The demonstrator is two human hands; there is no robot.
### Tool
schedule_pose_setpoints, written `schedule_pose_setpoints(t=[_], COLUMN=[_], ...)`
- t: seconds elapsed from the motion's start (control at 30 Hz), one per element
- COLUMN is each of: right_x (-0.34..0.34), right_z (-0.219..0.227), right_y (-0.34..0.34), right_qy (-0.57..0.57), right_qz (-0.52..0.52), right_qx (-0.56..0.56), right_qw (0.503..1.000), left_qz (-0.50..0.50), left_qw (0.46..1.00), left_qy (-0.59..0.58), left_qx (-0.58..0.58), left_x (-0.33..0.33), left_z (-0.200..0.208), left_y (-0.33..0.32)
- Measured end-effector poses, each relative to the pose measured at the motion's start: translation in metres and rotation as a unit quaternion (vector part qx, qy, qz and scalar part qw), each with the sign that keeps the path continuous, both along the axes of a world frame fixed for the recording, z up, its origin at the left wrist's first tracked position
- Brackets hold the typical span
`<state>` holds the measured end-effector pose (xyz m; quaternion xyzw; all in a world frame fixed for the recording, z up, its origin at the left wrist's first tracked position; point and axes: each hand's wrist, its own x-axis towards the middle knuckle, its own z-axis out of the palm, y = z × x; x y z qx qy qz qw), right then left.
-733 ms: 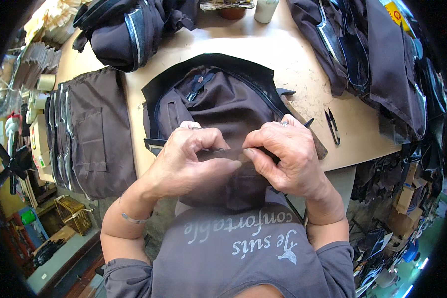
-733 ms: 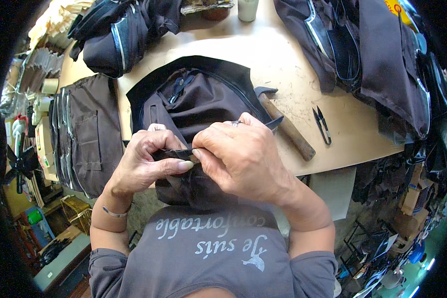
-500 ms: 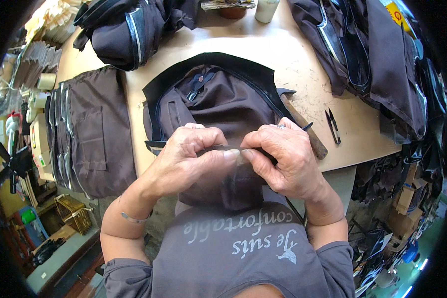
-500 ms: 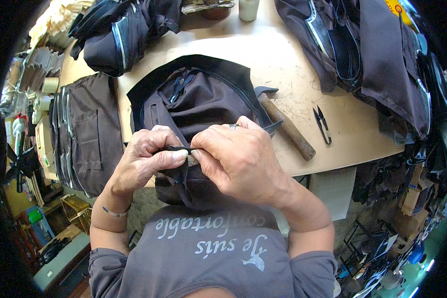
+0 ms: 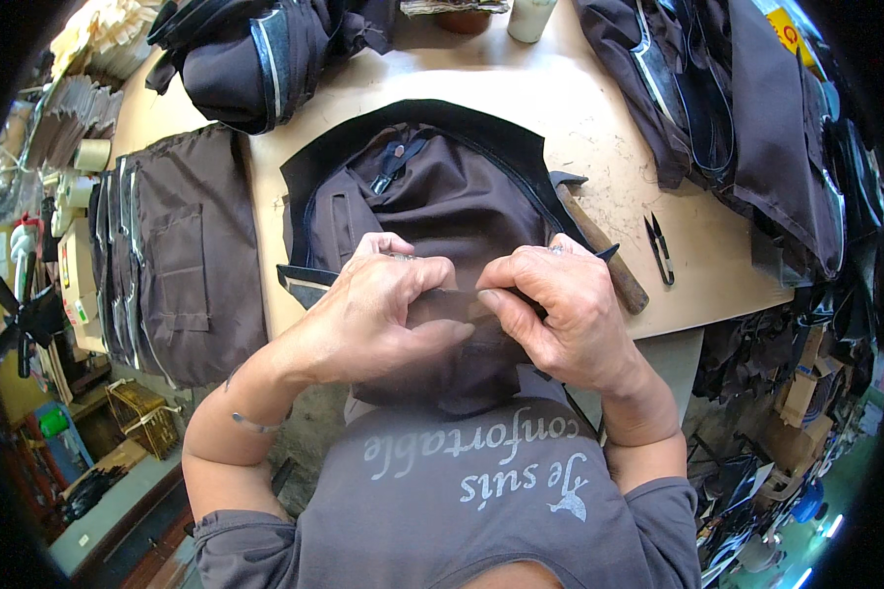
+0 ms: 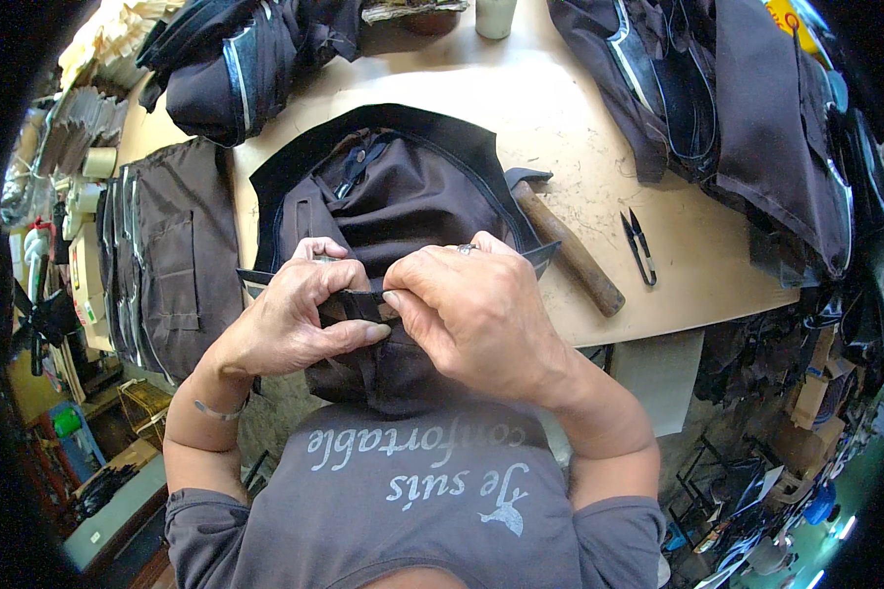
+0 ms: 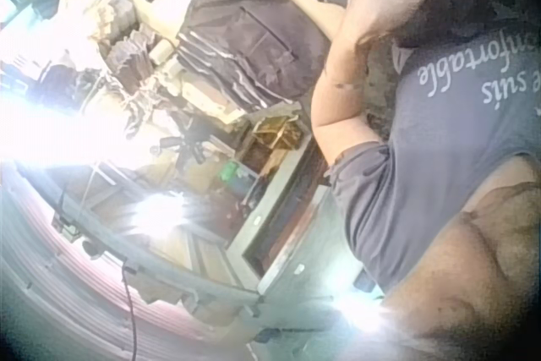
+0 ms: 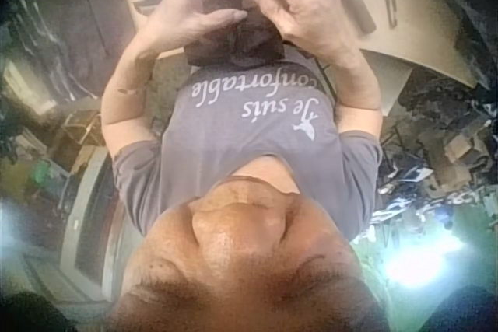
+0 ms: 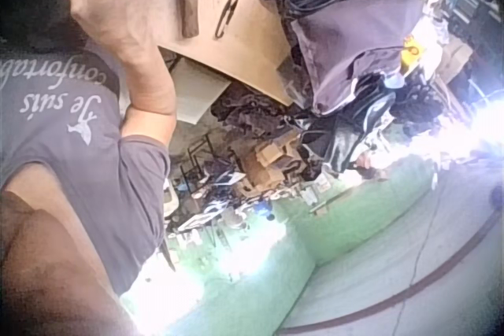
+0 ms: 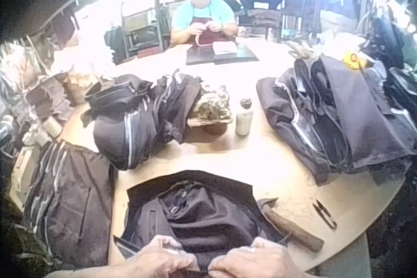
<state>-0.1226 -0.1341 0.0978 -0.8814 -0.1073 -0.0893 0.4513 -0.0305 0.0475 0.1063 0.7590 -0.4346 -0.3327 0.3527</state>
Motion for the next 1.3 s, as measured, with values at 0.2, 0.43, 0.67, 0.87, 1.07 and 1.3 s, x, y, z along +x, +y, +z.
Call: schedule_pose_setpoints(t=[0.2,0.43,0.67,0.87,1.07,1.3], right_x=[0.000,-0.002,0.000,0.000,0.000,0.002], right_z=[0.000,-0.005,-0.007,-0.006,-0.008,-0.002], right_y=[-0.001,0.000,0.000,-0.001,-0.009,0.001], right_qy=[0.018,0.013,0.018,0.032,0.062,0.072], right_qz=[0.016,-0.001,-0.003,-0.003,-0.015,-0.010], right_qx=[0.000,0.003,0.012,0.021,0.020,-0.017], right_qw=[1.000,1.000,1.000,0.999,0.998,0.997], left_qz=[-0.002,0.026,0.077,0.071,0.059,0.054], left_qw=[0.999,0.995,0.981,0.962,0.990,0.996], left_qy=[0.022,0.075,0.166,0.264,0.123,-0.060], left_qx=[-0.036,-0.059,-0.056,0.011,0.037,-0.043], left_x=[-0.002,0.001,-0.001,0.004,0.012,0.002], left_z=[-0.001,-0.005,-0.008,-0.008,0.011,0.000], left_y=[-0.002,-0.007,-0.008,-0.006,-0.002,0.003])
